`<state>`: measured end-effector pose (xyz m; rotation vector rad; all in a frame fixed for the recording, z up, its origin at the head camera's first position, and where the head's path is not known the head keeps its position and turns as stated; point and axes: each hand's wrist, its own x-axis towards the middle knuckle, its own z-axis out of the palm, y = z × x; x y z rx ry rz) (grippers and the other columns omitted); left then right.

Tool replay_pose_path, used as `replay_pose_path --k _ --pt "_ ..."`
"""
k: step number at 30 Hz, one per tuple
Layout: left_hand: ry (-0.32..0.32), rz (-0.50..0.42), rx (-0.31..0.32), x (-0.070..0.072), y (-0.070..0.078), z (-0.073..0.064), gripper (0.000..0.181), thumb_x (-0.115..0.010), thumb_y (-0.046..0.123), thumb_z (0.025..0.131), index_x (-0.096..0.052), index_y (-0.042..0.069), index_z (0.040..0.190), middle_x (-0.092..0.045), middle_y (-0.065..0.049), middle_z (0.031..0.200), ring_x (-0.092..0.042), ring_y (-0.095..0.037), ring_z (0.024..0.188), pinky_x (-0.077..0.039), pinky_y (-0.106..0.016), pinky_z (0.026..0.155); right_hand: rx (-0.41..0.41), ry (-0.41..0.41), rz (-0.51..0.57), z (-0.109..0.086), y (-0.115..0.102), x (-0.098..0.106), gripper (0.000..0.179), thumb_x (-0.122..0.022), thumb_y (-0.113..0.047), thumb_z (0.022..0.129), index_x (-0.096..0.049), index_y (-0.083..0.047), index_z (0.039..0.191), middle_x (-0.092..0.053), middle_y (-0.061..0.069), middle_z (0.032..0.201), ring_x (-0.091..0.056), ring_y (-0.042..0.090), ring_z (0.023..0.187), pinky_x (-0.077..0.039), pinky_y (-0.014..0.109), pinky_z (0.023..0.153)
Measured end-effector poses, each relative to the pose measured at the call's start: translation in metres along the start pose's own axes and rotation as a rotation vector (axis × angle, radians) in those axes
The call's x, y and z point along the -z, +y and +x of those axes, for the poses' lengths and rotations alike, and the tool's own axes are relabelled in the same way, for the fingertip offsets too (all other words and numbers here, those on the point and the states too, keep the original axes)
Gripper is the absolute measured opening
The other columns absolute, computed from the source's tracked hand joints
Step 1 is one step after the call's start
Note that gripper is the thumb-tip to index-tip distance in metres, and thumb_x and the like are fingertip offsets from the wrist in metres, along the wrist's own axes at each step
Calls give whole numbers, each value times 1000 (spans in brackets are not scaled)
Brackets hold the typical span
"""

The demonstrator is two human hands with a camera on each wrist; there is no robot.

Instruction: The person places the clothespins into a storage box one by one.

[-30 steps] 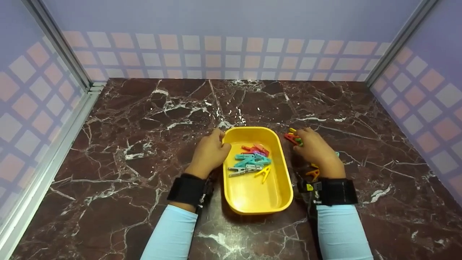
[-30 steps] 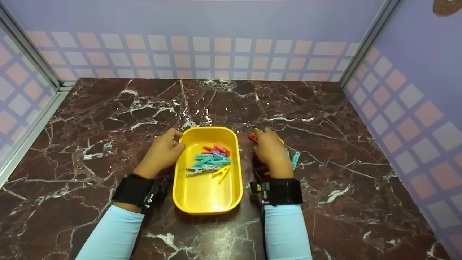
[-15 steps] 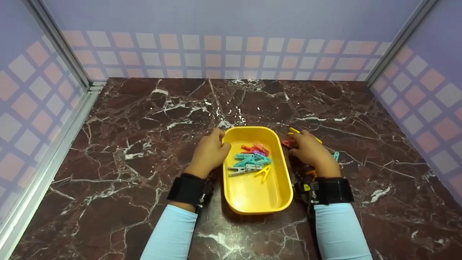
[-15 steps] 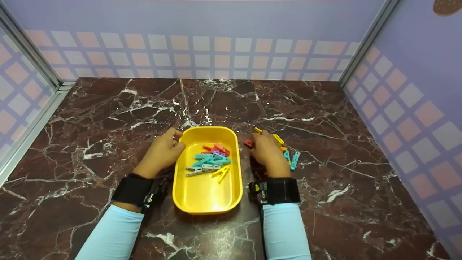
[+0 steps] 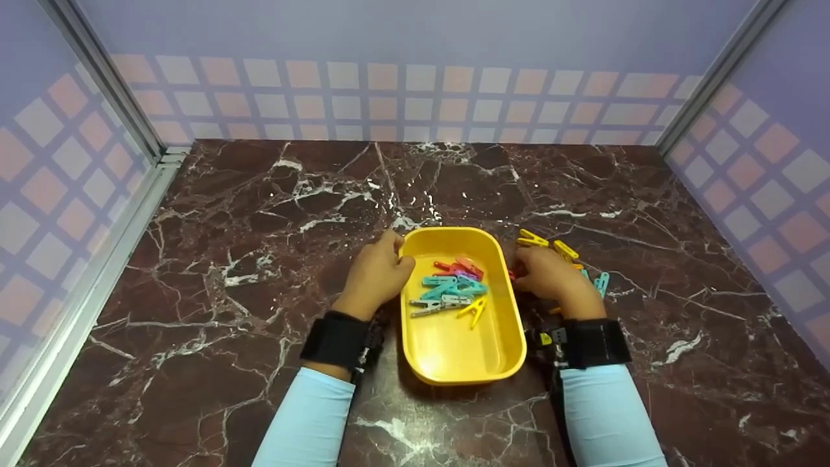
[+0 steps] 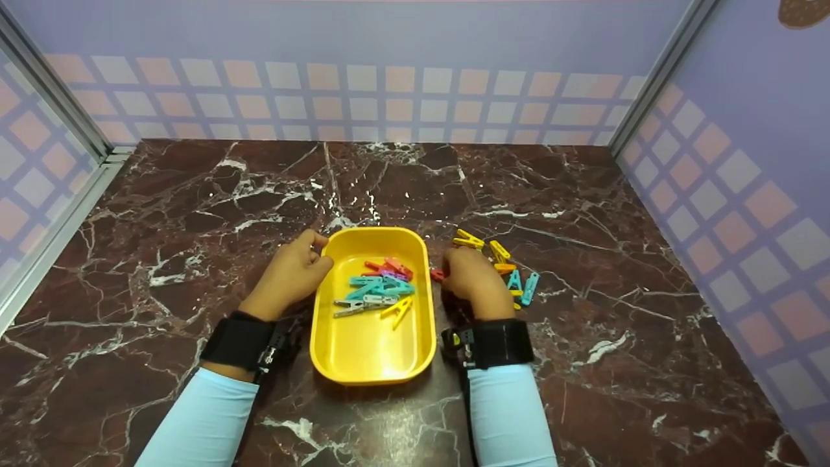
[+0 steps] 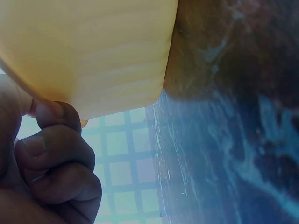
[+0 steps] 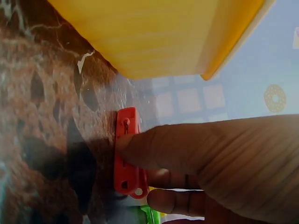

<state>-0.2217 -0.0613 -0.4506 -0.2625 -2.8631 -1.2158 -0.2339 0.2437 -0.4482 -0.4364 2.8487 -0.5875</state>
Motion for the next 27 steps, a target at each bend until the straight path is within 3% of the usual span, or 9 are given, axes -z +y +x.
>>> replay_pose_path --k 5,13,20,27 --pt "-8 -4 21 0 1 0 29 -58 21 91 -58 6 116 -61 -5 74 -60 -23 70 -50 -37 66 12 11 -7 -3 0 3 25 -75 -17 84 -62 0 96 -63 7 81 -58 27 75 -49 44 71" --pt "3 3 12 1 -1 0 28 -58 21 91 -58 7 115 -62 -5 75 -61 -24 72 -50 -38 67 -26 -61 17 -3 -3 5 10 -70 -8 84 -63 -5 90 -60 5 78 -56 24 70 -47 39 64" --pt "28 -3 -48 0 -2 -1 28 -58 19 90 -59 4 115 -60 -3 68 -59 -23 66 -48 -37 62 -10 -21 4 -7 -5 11 9 -67 -6 83 -63 -4 91 -59 3 74 -54 22 67 -45 37 63" --pt "27 -6 -28 0 -1 0 28 -58 19 91 -59 5 115 -58 -3 66 -58 -22 65 -47 -37 62 -7 -10 6 -12 -10 20 13 -66 -7 83 -66 -4 96 -63 3 77 -55 22 68 -45 36 63"
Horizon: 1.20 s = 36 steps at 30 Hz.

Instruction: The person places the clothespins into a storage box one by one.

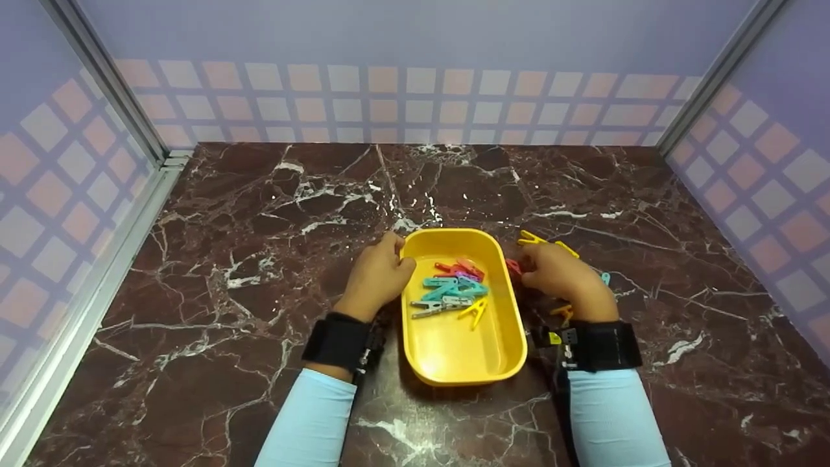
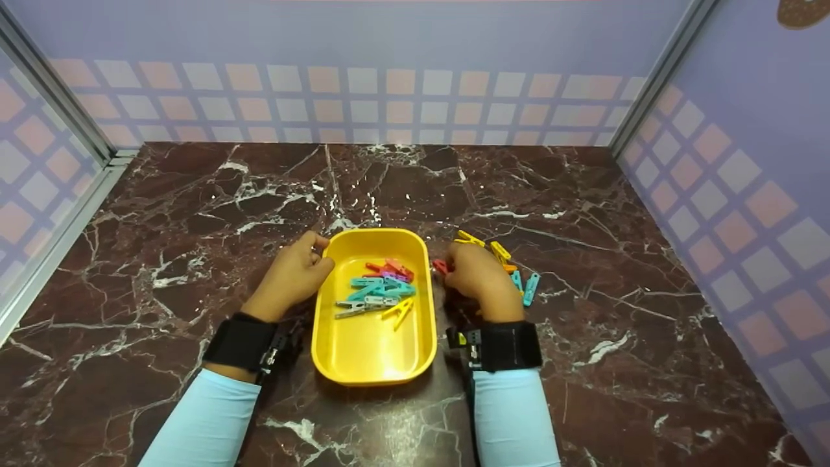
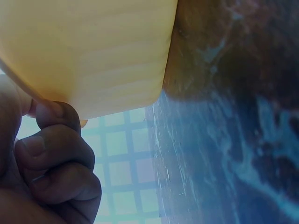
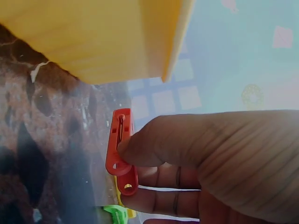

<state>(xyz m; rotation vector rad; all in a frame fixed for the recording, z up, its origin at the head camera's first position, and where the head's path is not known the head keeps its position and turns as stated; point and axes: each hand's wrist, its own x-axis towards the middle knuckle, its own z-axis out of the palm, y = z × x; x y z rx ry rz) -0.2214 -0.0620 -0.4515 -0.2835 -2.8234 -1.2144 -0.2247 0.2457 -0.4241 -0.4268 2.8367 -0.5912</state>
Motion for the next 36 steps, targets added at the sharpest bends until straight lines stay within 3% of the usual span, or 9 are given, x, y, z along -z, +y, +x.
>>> replay_pose_path --k 8,16,26,36 --pt "-14 -2 39 1 2 0 28 -59 21 91 -58 8 115 -62 -4 75 -61 -24 72 -51 -38 68 34 56 30 -6 -7 7 12 -67 -8 82 -67 -5 94 -63 3 78 -54 22 70 -45 37 66" --pt "-15 -14 23 -1 2 0 29 -59 21 90 -59 6 115 -63 -4 75 -62 -23 71 -51 -37 68 26 97 52 -14 -13 14 12 -68 -8 85 -66 -4 95 -63 5 81 -54 22 72 -46 37 67" --pt "-9 -6 16 1 2 0 28 -58 20 90 -59 7 115 -62 -2 70 -63 -22 71 -51 -38 69 172 195 35 -32 -53 32 10 -68 -8 89 -67 -6 98 -62 6 86 -54 23 76 -48 38 69" --pt "1 -4 10 2 2 -1 25 -59 20 89 -59 8 111 -63 -3 74 -62 -22 72 -52 -37 69 309 145 -31 -21 -90 19 24 -72 -7 85 -65 -3 108 -64 10 98 -59 27 88 -49 43 80"
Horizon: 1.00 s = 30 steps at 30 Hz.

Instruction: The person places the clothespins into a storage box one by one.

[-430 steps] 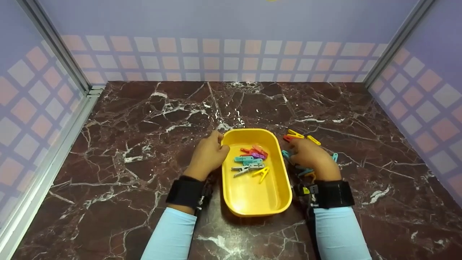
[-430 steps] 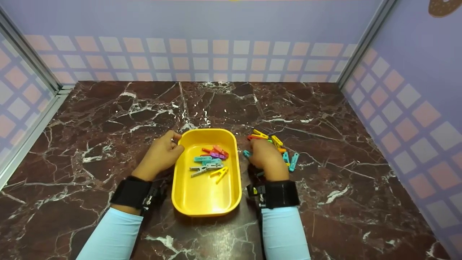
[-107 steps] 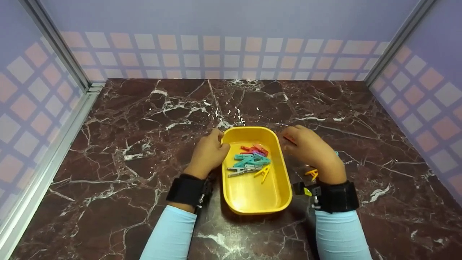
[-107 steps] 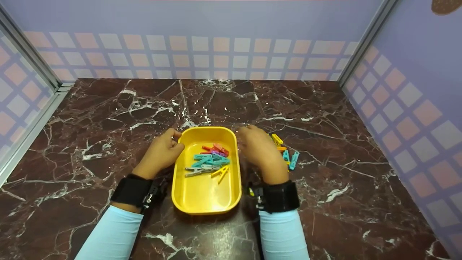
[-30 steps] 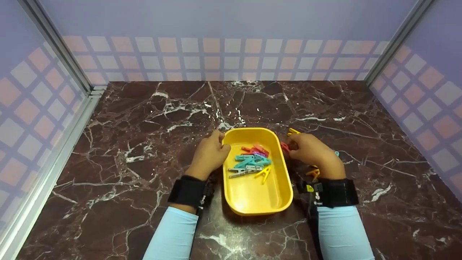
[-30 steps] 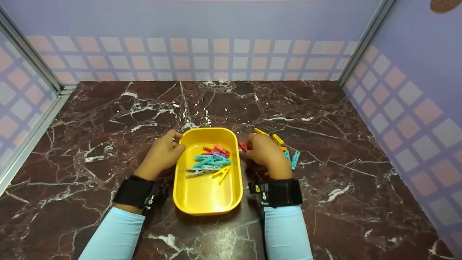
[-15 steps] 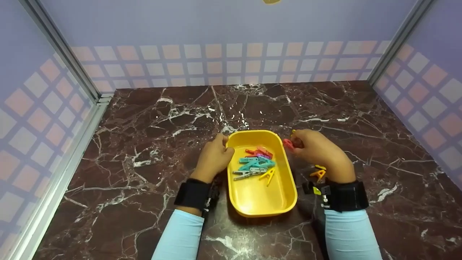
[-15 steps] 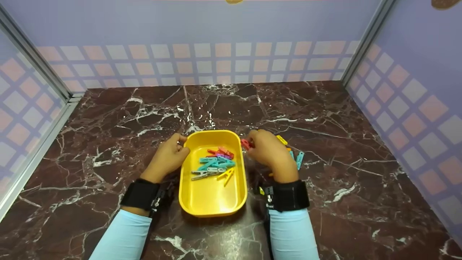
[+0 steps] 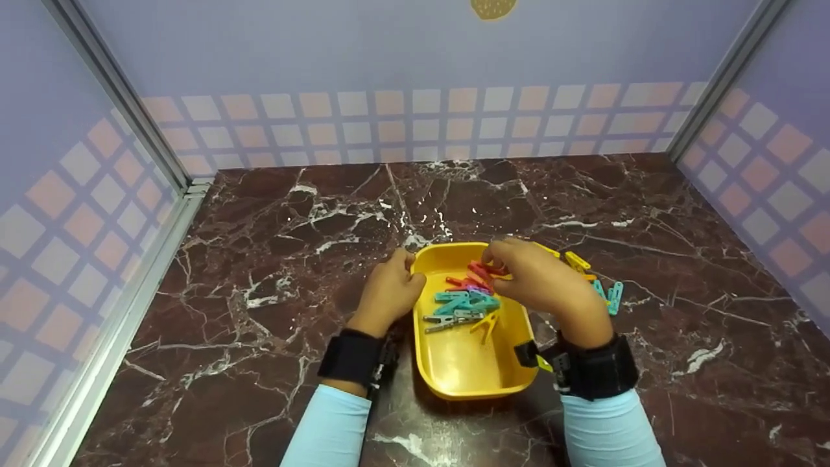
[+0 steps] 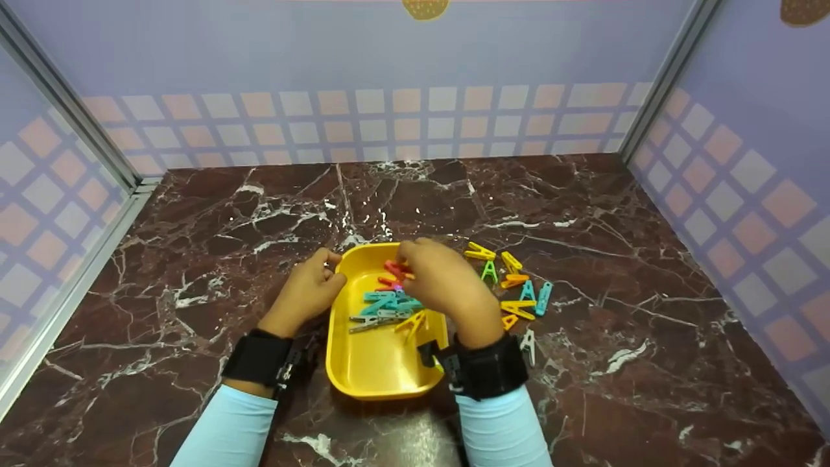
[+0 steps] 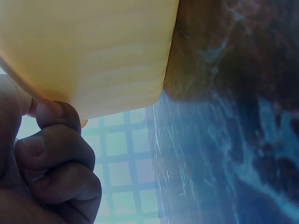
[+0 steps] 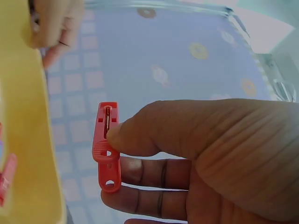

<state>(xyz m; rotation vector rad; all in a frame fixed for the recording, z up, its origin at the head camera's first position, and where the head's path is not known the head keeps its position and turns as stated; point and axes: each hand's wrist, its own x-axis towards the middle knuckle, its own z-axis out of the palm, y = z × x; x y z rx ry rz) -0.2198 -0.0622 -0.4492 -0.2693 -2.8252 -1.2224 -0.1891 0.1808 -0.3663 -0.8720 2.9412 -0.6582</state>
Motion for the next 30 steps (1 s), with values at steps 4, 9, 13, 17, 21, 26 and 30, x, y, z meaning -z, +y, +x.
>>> replay_pose_path --k 4,9,13,17,21,26,30 --pt "0 -3 13 -2 -1 0 26 -59 19 90 -59 9 113 -61 -2 69 -62 -21 69 -52 -37 67 4 -56 -21 6 -3 -9 23 -71 -6 86 -66 -4 108 -65 8 99 -59 26 88 -49 43 80" --pt "-9 -13 21 -3 -1 0 28 -59 19 91 -58 8 117 -55 0 62 -59 -19 63 -50 -36 63 8 -112 -41 12 -1 -19 23 -70 -6 86 -65 -4 108 -67 9 97 -60 26 86 -50 44 80" --pt "3 -3 2 -2 -1 0 31 -58 19 90 -59 7 118 -50 1 60 -58 -21 64 -49 -37 65 20 -122 -79 18 -1 -29 17 -71 -8 87 -66 -4 103 -66 8 92 -59 24 80 -50 42 76" --pt "11 6 -21 -1 -1 0 31 -58 18 89 -59 5 117 -52 0 63 -58 -22 66 -50 -38 66 32 -129 -103 22 -4 -39 12 -69 -13 91 -64 -5 98 -63 6 89 -58 22 78 -50 39 74" --pt "-2 4 -9 -1 -1 1 31 -59 19 89 -58 6 117 -58 -1 67 -58 -22 67 -50 -37 64 21 -158 -113 25 -6 -46 11 -67 -16 94 -64 -6 99 -61 5 91 -58 22 80 -50 39 74" --pt "-8 5 -1 -1 0 2 31 -59 19 89 -58 6 117 -60 -1 70 -58 -21 66 -49 -36 63 16 -165 -121 27 -7 -50 9 -65 -15 96 -64 -6 98 -61 6 90 -58 23 80 -49 40 75" --pt "-9 3 1 -2 -1 2 30 -59 19 89 -58 6 117 -61 -2 70 -59 -21 67 -50 -36 64 10 -162 -126 28 -6 -53 9 -65 -14 96 -63 -6 96 -62 7 89 -60 25 81 -50 41 77"
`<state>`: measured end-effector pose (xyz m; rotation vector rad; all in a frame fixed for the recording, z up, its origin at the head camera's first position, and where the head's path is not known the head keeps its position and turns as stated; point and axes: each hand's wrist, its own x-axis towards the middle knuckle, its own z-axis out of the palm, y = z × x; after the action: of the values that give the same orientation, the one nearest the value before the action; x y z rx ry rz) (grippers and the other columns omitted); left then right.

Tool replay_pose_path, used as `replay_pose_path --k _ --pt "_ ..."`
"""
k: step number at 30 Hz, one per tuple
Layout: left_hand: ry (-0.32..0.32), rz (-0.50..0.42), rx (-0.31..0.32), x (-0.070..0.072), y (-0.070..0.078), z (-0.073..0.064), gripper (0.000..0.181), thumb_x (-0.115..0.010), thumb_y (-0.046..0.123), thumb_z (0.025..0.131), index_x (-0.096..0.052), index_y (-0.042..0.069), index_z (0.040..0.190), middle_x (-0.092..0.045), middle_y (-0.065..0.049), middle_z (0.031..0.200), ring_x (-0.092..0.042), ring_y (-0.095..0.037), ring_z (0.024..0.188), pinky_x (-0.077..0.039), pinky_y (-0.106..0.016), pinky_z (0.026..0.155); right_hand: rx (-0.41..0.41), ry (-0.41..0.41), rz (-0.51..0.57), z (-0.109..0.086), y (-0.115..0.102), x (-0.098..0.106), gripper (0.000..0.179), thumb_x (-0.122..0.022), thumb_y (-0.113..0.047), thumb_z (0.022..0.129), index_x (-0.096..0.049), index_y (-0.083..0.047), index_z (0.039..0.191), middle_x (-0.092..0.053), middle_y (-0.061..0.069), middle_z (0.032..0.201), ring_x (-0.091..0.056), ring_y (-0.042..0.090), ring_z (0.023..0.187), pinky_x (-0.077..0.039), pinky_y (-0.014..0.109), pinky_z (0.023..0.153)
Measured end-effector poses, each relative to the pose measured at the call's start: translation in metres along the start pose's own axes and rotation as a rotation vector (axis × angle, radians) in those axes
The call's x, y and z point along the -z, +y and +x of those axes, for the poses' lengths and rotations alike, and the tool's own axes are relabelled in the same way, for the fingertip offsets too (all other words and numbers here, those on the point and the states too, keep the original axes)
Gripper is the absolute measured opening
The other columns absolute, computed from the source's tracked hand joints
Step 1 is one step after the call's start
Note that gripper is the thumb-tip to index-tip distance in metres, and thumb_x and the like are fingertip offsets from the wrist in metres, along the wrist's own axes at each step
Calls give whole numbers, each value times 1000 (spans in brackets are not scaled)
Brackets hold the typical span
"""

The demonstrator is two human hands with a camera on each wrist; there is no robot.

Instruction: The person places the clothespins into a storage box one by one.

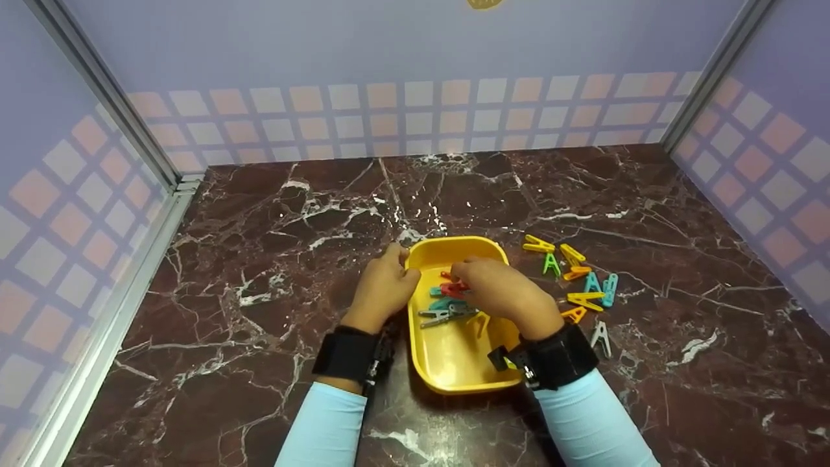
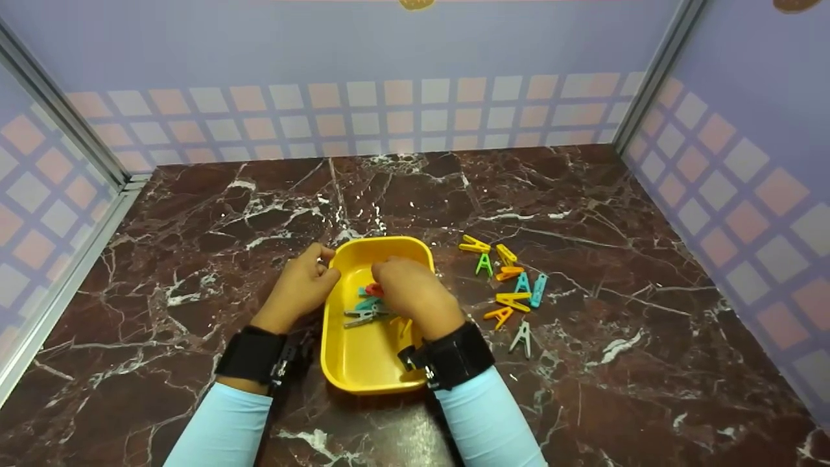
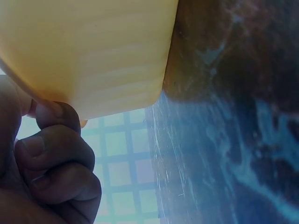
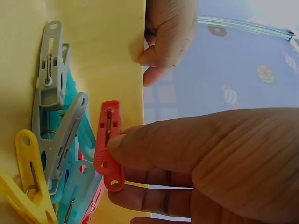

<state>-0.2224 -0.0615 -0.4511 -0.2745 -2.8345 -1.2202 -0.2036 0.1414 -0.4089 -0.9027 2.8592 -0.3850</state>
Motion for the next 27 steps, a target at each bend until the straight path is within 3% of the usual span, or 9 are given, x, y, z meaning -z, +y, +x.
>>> replay_pose_path --k 5,14,27 --pt "-1 -6 1 0 0 0 30 -59 19 89 -58 6 117 -58 -1 69 -58 -21 67 -49 -35 64 0 -15 -16 0 1 0 12 -68 -12 93 -64 -4 101 -64 9 95 -62 27 87 -51 43 80" --pt "3 3 -12 1 0 -1 31 -59 19 89 -58 6 118 -59 -1 67 -58 -21 66 -49 -37 63 -32 -55 -4 -3 -1 4 43 -76 -7 81 -65 -3 123 -63 13 112 -59 30 103 -48 43 91" --pt "-31 -15 29 0 1 0 32 -59 20 90 -57 7 119 -60 -2 68 -59 -20 65 -50 -35 63 -58 -56 -17 -4 -4 7 42 -76 -8 83 -65 -4 122 -60 11 110 -57 29 103 -48 43 89"
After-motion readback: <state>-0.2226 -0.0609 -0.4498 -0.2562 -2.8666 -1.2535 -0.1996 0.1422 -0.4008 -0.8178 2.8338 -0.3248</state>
